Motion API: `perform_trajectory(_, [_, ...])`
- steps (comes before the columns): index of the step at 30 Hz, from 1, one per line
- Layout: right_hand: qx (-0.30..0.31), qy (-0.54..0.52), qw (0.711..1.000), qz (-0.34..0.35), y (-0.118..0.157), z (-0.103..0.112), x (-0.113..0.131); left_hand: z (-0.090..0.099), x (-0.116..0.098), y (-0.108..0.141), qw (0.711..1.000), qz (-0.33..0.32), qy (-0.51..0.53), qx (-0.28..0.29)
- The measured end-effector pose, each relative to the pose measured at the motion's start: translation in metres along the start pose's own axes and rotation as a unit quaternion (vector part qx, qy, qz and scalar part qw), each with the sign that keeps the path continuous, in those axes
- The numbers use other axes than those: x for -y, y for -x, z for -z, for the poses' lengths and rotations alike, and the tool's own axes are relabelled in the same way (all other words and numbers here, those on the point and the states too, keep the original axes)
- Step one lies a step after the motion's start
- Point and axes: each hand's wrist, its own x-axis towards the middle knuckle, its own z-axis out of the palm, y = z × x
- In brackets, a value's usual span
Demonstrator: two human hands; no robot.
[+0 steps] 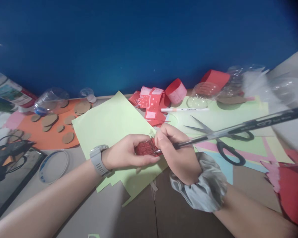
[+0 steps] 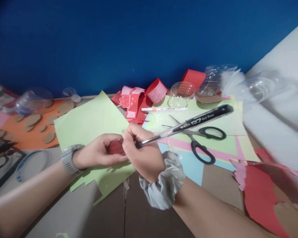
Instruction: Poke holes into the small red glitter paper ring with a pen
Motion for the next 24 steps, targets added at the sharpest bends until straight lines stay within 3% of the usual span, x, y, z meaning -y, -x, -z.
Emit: perform_trajectory(24, [0.001,-0.008,1.000,-0.004,-0.0006,-0.0005,0.0014,0.0005,-0.0007,-0.0001,1.000,-0.008,-0.007,-0.005])
